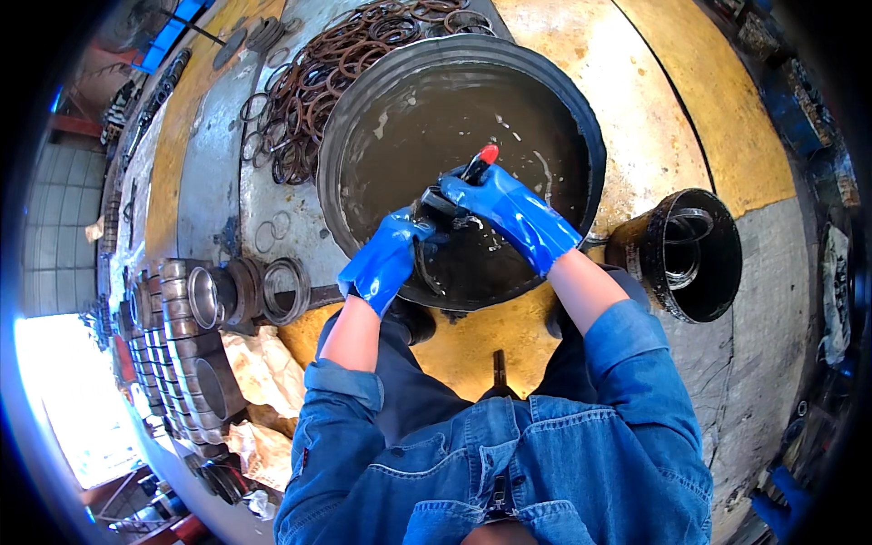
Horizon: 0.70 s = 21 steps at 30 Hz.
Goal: The person takes metal rings from a bucket, washes them in a large basin of liquid while scrubbing with a brush, and then places them onto a surface.
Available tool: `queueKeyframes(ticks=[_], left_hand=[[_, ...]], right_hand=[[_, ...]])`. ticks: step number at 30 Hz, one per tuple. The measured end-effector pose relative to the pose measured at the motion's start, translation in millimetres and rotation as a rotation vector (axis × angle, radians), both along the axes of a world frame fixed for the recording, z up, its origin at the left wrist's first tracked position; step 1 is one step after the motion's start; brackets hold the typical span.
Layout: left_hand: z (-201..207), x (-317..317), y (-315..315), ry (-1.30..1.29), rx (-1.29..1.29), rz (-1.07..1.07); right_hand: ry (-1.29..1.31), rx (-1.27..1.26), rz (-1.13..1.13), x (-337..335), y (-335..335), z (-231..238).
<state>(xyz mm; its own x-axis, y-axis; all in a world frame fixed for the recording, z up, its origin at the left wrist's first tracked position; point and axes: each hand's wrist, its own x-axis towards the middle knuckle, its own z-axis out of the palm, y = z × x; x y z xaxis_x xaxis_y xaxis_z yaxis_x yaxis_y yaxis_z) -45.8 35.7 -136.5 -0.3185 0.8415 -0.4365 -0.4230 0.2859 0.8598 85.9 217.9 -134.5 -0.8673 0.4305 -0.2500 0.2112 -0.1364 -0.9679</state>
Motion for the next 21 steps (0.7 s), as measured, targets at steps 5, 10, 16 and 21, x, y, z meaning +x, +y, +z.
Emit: queueKeyframes(ticks=[5, 10, 16, 21], left_hand=[[-9.1, -3.6, 5.9, 0.084, -0.07, 0.059], [-11.0, -6.7, 0.2, 0.067, -0.059, 0.088], [-13.9, -13.9, -5.3, 0.045, -0.056, 0.08], [-17.6, -16.9, -4.0, -0.004, 0.042, 0.067]], right_hand=[[-0.163, -0.036, -0.309, -12.5, 12.4, -35.1], [-0.457, 0.345, -0.405, -2.4, 32.4, -62.3], [-0.133, -0.076, -0.275, -3.9, 20.6, -4.6], [0.117, -0.07, 0.038, -3.6, -9.6, 11.1]])
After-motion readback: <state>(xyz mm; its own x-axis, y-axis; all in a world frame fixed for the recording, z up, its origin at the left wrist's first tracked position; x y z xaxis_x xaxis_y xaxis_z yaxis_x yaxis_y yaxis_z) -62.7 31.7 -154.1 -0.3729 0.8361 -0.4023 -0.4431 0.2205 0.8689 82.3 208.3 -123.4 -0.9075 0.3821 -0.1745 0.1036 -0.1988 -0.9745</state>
